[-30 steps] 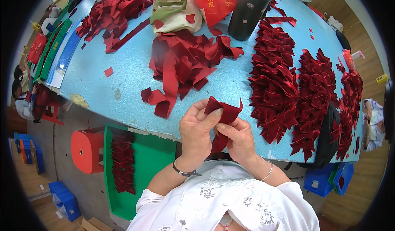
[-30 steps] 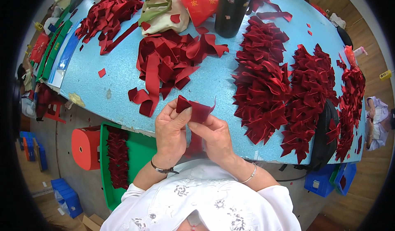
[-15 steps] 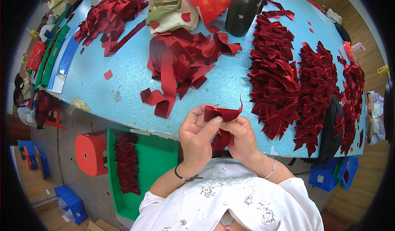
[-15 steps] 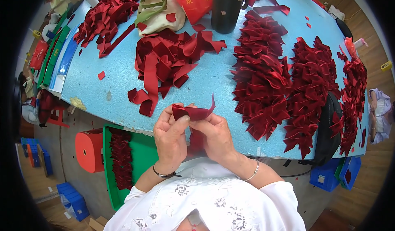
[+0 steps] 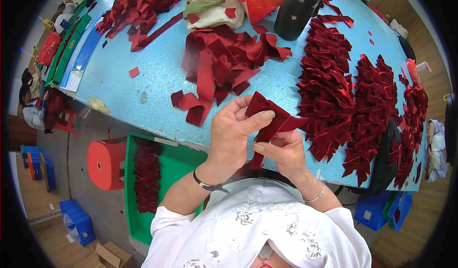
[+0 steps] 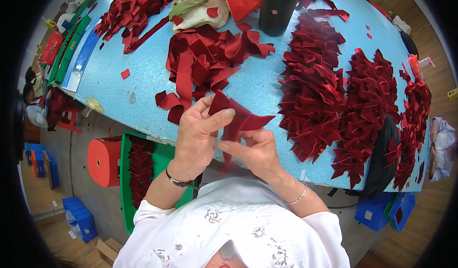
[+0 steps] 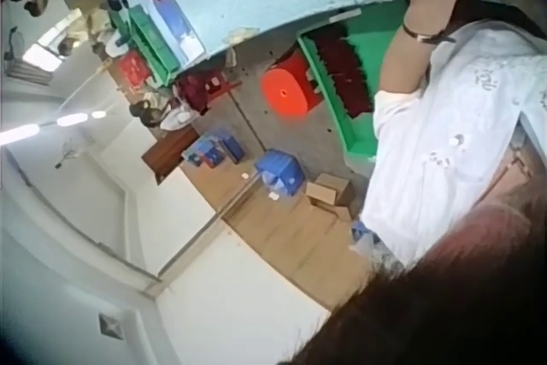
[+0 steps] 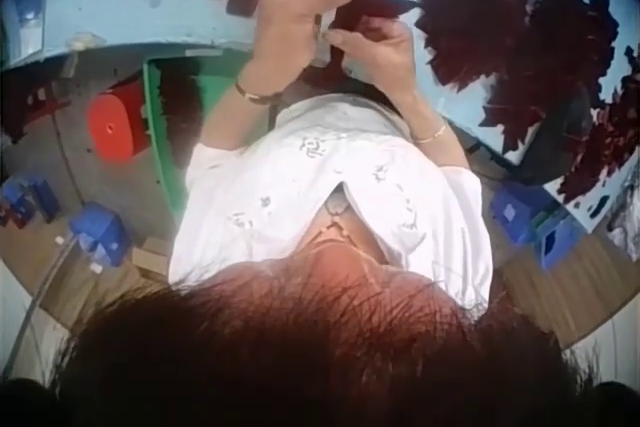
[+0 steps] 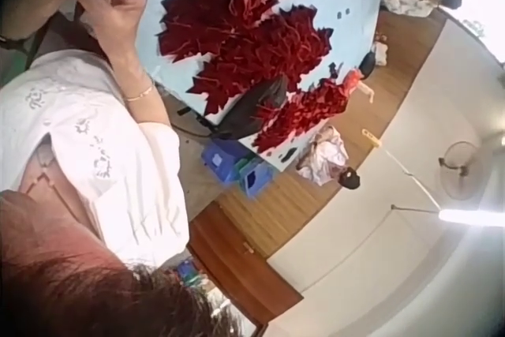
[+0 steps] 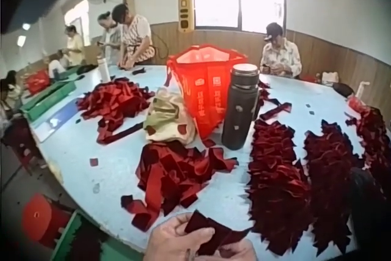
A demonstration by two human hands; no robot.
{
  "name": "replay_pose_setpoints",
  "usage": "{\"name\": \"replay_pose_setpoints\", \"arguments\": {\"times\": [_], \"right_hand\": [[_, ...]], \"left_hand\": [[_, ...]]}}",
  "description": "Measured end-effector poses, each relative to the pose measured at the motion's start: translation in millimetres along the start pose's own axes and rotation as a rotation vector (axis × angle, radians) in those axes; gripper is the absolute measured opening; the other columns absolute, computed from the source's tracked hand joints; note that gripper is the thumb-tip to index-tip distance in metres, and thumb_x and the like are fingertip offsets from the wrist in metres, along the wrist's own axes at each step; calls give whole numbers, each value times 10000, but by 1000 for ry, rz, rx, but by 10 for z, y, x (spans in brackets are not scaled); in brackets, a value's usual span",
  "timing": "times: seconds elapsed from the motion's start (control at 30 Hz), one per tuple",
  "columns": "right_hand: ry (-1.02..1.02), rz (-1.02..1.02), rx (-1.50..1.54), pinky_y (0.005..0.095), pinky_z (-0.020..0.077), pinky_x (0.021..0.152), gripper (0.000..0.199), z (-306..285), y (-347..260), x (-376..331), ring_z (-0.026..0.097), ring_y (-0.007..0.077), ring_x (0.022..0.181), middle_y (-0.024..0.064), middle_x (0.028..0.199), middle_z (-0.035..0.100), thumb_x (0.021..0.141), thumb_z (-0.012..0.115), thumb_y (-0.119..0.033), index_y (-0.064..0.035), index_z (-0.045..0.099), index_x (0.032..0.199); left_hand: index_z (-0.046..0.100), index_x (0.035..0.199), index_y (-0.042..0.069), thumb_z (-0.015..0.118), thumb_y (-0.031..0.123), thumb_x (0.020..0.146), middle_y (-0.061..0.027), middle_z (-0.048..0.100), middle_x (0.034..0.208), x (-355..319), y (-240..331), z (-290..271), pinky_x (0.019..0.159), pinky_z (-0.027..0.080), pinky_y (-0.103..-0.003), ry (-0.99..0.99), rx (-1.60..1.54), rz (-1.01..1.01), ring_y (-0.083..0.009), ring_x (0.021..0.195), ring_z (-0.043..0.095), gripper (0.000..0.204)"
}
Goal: Folding red fabric pieces into specific shapes for assembly.
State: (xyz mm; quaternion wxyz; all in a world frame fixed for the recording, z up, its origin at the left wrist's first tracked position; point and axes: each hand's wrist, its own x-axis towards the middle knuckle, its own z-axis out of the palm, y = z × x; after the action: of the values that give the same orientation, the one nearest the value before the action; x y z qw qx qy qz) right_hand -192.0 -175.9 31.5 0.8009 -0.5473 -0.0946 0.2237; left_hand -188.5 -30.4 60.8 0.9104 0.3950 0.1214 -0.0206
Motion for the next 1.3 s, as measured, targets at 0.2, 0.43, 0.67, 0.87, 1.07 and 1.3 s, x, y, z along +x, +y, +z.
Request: {"name": "replay_pose_setpoints", "arguments": {"times": [0.2,0.43,0.67,0.87,1.07,1.3], "right_hand": [[-68,-140,-184,224,476,730,161,-35,-111,28,586,72,822,36,909,677,796,695,42,44,673,956],[32,-334,-259,217,456,691,212,86,-194,95,594,69,769,33,840,683,751,740,-23,13,669,947],[22,-459,-296,221,477,775,241,204,-332,44,582,83,916,56,977,652,792,705,44,47,610,1013],[87,-509,-515,209,472,764,230,214,-350,41,578,79,874,44,936,634,786,716,35,39,607,989],[256,-535,-318,189,433,697,153,423,-395,9,541,59,792,16,867,605,795,698,46,32,610,919],[268,-634,-523,202,364,599,97,328,-376,68,477,42,703,-11,792,574,798,688,55,21,619,856]], "left_hand": [[499,1125,-69,732,13,779,-114,682,952,-10,207,188,764,529,-248,-80,28,71,-138,835,650,425],[507,1115,-61,734,15,782,-114,683,954,-19,332,365,750,540,-244,-147,33,112,-137,822,658,410],[507,1110,-54,731,13,785,-113,683,949,-48,421,444,736,549,-247,-170,28,139,-133,812,660,401],[505,1112,-55,722,3,790,-113,683,952,-41,441,448,736,550,-246,-171,25,184,-139,816,662,392],[500,1116,-58,715,-11,792,-116,683,963,-15,444,433,752,543,-240,-163,14,219,-140,822,662,391],[499,1120,-58,719,-14,789,-115,681,976,0,382,439,772,532,-243,-151,9,224,-137,834,657,400]]}}
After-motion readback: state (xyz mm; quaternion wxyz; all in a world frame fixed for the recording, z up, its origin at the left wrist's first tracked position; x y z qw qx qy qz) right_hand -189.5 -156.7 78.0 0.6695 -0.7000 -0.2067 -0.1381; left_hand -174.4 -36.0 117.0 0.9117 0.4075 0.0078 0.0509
